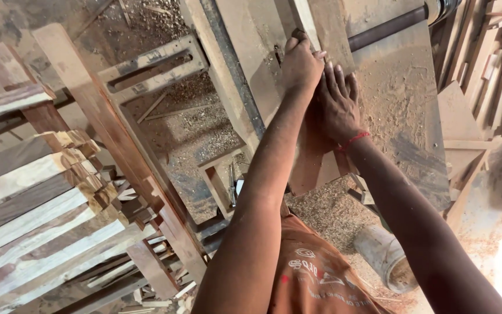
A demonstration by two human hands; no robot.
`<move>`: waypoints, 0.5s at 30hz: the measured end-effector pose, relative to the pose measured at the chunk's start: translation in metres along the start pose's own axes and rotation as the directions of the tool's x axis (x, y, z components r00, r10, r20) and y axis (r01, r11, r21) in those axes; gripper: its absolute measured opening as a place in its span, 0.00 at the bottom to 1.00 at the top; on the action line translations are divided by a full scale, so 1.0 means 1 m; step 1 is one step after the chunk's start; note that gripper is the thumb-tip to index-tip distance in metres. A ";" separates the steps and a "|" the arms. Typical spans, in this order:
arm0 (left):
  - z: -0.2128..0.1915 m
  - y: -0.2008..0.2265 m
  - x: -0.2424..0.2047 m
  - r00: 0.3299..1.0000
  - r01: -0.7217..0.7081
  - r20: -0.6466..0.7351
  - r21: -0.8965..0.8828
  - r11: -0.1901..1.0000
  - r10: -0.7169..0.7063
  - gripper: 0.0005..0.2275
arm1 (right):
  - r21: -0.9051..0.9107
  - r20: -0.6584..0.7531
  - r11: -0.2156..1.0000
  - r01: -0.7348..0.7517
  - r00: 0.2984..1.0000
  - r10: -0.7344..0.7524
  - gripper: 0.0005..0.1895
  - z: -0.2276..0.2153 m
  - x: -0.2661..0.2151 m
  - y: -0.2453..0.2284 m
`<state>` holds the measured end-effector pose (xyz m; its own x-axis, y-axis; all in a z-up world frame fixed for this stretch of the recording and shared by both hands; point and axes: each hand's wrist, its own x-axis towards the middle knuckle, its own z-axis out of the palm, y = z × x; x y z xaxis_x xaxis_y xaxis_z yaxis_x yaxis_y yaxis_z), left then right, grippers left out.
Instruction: The person operates a table saw by hand to shape a piece of wood. They carefully guide the wood against the saw blade, then pick up and inspect various wood pieces from a nearby pile.
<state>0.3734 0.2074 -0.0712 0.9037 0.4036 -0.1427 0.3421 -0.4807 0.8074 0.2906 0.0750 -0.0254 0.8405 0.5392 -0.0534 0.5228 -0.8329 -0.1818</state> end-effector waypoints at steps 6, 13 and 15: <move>0.002 -0.001 0.002 0.999 -0.020 -0.038 -0.018 1.000 0.019 0.23 | 0.040 -0.015 0.999 -0.003 1.000 0.003 0.36 0.005 0.003 -0.001; 0.003 0.002 0.005 0.997 -0.031 -0.069 -0.003 1.000 0.031 0.22 | -0.004 0.009 0.998 -0.067 0.998 0.067 0.40 0.008 0.011 -0.008; 0.002 0.002 0.010 0.999 -0.013 -0.036 -0.002 1.000 0.013 0.22 | -0.021 -0.006 0.998 -0.057 0.998 0.057 0.40 0.010 0.017 -0.008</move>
<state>0.3835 0.2087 -0.0726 0.8981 0.4254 -0.1117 0.3301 -0.4841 0.8103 0.2987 0.0921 -0.0350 0.8699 0.4898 -0.0574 0.4766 -0.8649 -0.1577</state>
